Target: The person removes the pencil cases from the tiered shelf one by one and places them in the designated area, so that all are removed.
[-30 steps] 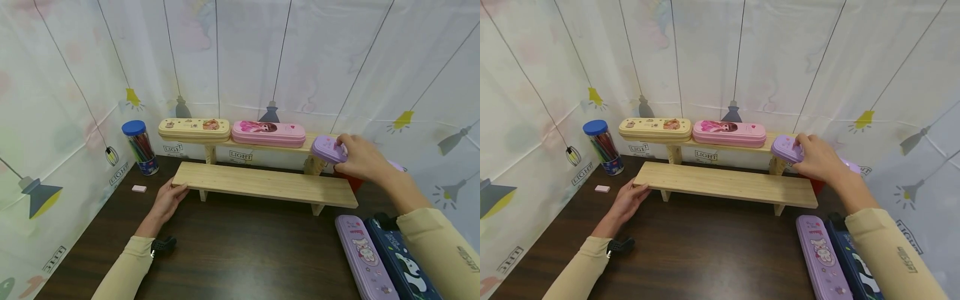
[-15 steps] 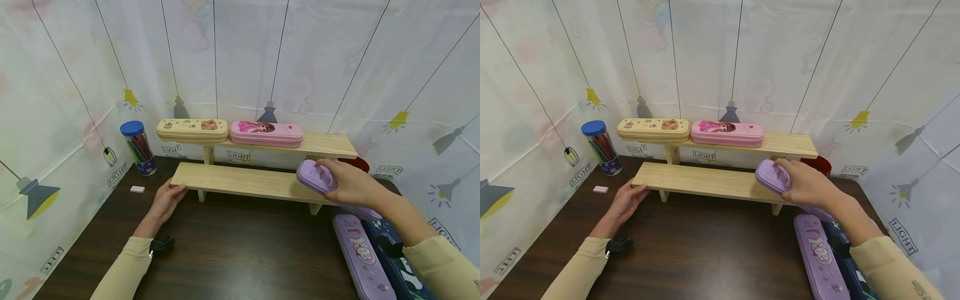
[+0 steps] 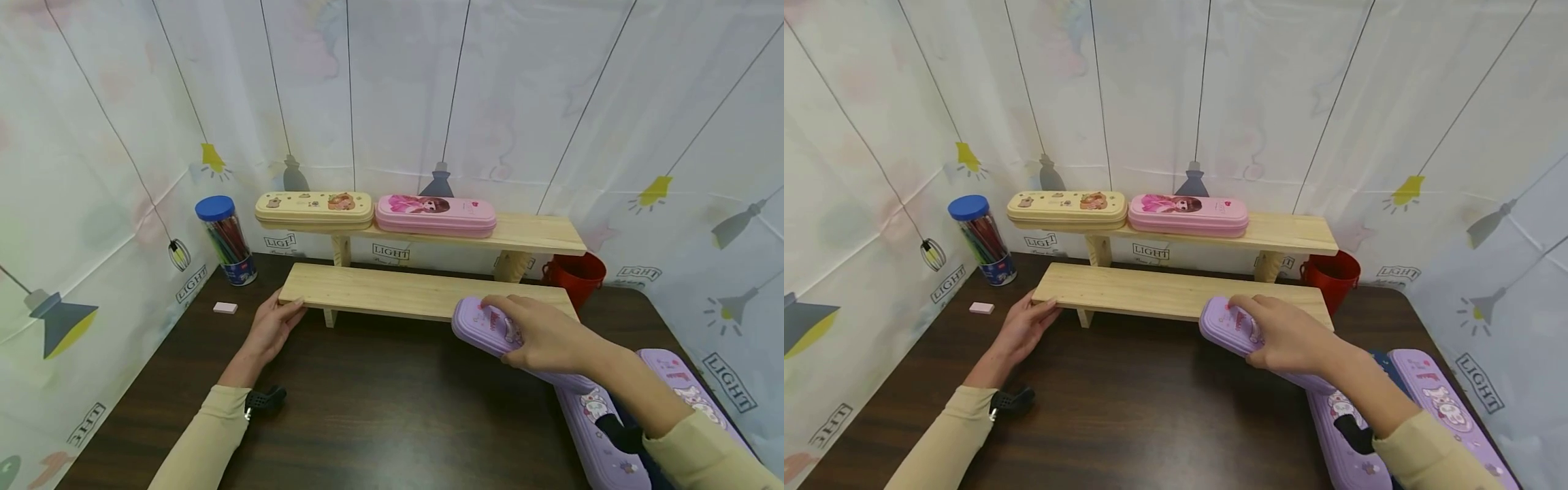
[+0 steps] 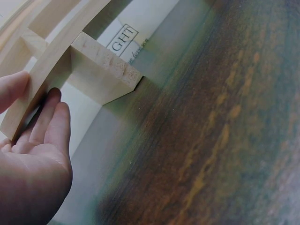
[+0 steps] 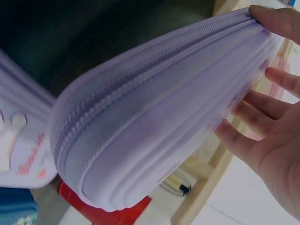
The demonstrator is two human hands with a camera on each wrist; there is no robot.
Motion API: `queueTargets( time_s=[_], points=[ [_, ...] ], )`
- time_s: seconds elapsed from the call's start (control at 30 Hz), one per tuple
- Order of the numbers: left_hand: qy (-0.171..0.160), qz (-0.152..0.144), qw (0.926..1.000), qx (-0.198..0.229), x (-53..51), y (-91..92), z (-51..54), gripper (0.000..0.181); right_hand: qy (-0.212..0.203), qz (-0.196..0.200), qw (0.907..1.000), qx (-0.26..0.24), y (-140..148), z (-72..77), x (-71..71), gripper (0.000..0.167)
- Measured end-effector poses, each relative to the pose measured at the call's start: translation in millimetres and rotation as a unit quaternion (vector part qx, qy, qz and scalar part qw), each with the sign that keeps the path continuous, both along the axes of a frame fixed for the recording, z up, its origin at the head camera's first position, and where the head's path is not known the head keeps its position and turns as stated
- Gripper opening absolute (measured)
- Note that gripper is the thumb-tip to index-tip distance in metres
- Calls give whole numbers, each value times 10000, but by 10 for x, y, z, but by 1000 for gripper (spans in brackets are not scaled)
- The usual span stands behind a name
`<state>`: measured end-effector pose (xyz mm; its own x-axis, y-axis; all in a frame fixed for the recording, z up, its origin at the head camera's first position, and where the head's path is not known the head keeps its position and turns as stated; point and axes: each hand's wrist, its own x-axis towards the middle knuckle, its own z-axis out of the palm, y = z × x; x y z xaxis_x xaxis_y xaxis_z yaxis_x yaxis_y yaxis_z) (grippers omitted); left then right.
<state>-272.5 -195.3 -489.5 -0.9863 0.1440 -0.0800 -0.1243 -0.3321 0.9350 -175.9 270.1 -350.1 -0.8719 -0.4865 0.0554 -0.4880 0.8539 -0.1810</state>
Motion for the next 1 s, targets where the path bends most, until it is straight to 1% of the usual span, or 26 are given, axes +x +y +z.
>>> queueTargets(
  time_s=[0.07, 0.33, 0.57, 0.7, 0.83, 0.93, 1.0],
  points=[
    [-7, 8, 10000, 19, 2, 0, 7, 77, -204, 8, 9998, -42, -48, -35, 38, 90],
    [-26, 21, 10000, 38, 4, 0, 9, 76, -597, 267, 9979, -30, -221, -241, 170, 85],
    [23, -12, 10000, 54, 7, -6, -1, 77, -999, 227, 9947, -21, -305, -447, 210, 83],
    [35, -4, 10000, 78, 5, -4, -4, 78, -939, 284, 9952, 56, -317, -572, 209, 85],
    [19, -1, 9999, 142, 5, -1, -8, 77, -699, 347, 9967, 204, -307, -691, 208, 85],
    [19, 7, 9999, 131, 8, -4, -8, 77, -654, 255, 9972, 273, -309, -723, 206, 85],
    [1, 13, 9999, 138, 6, -6, -9, 77, -702, 166, 9970, 266, -312, -720, 205, 84]
  ],
)
